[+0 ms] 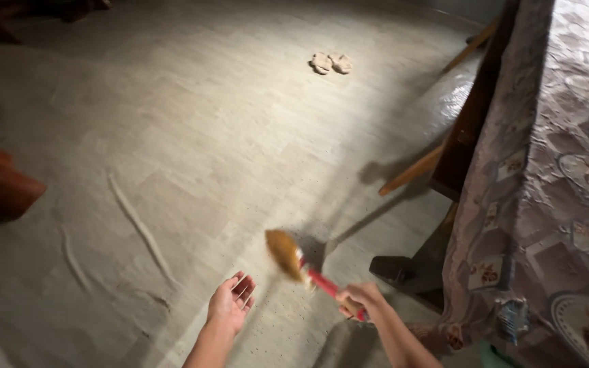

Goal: The person sweeps the floor with a broom, moving a trash bin, a piece of cardboard, and a wooden bench to clean the corners and the area under the dining table.

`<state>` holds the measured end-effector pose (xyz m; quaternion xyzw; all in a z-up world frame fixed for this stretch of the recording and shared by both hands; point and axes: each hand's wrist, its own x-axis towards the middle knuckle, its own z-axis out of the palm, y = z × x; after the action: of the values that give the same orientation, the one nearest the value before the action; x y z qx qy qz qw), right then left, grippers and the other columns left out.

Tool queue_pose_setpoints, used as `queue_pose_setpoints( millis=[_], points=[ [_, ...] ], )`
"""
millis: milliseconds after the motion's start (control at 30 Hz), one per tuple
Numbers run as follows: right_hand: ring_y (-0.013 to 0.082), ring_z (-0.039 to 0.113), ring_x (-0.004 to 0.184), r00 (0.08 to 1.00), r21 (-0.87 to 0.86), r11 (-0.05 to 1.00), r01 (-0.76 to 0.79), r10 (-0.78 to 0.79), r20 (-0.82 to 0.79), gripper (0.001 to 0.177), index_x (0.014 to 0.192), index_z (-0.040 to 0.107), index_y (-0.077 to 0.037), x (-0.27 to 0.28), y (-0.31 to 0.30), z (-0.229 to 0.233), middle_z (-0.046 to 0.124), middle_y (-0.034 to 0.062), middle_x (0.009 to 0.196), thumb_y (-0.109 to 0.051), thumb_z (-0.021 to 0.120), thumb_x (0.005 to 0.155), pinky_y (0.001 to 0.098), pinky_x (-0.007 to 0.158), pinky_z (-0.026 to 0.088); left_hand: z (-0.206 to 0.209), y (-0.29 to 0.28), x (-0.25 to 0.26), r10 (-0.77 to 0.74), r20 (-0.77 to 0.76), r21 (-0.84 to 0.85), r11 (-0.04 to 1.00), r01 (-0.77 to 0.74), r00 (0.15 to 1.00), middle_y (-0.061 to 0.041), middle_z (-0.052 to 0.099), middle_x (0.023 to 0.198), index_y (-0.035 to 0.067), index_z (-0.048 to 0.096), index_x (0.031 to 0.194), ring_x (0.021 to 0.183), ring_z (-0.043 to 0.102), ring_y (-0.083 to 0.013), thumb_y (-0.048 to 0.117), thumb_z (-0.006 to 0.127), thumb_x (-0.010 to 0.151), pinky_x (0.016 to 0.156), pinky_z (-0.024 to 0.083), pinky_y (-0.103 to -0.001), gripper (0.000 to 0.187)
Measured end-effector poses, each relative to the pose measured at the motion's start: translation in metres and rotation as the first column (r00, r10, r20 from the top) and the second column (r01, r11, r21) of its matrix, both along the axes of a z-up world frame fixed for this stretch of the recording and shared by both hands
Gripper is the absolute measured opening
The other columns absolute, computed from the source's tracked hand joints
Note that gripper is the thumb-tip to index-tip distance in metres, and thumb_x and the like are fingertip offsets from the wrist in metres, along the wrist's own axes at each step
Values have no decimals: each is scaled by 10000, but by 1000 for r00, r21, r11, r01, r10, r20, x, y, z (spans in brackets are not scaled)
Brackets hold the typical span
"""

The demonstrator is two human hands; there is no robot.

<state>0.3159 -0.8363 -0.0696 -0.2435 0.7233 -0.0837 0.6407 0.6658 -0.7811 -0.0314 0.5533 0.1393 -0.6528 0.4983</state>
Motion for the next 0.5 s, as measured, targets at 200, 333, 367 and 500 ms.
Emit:
queue_pose_setpoints(
  millis=[200,333,367,500],
  points=[
    [260,687,574,962,-213,973,93,-143,-231,282,1148,703,-77,40,40,34,743,169,771,-223,702,906,341,524,557,-6,-24,-10,-126,20,8,992,126,992,10,704,1084,190,651,1167,1050,659,-171,213,528,1004,974,427,-393,206],
    [256,675,634,849,-98,872,479,-433,303,366,1111,712,-25,-7,52,77,719,152,811,40,726,751,388,562,554,-7,-51,-33,-289,17,-6,957,289,957,1,724,1113,192,658,1169,1054,666,-168,219,501,1009,973,418,-393,226],
    [262,680,635,886,-116,894,432,-397,241,334,1099,718,-16,-19,56,95,731,175,811,13,732,767,388,558,546,-6,-59,-49,-334,-6,-25,942,334,942,6,721,1119,201,656,1172,1050,662,-167,229,497,1010,968,417,-396,230],
    [241,711,652,946,-153,936,318,-302,121,269,1042,747,71,-38,102,149,743,179,822,-51,747,803,354,566,580,12,-76,-112,-550,-47,-79,834,545,834,5,727,1146,208,667,1195,1054,658,-159,247,481,1011,976,428,-402,265]
  ],
)
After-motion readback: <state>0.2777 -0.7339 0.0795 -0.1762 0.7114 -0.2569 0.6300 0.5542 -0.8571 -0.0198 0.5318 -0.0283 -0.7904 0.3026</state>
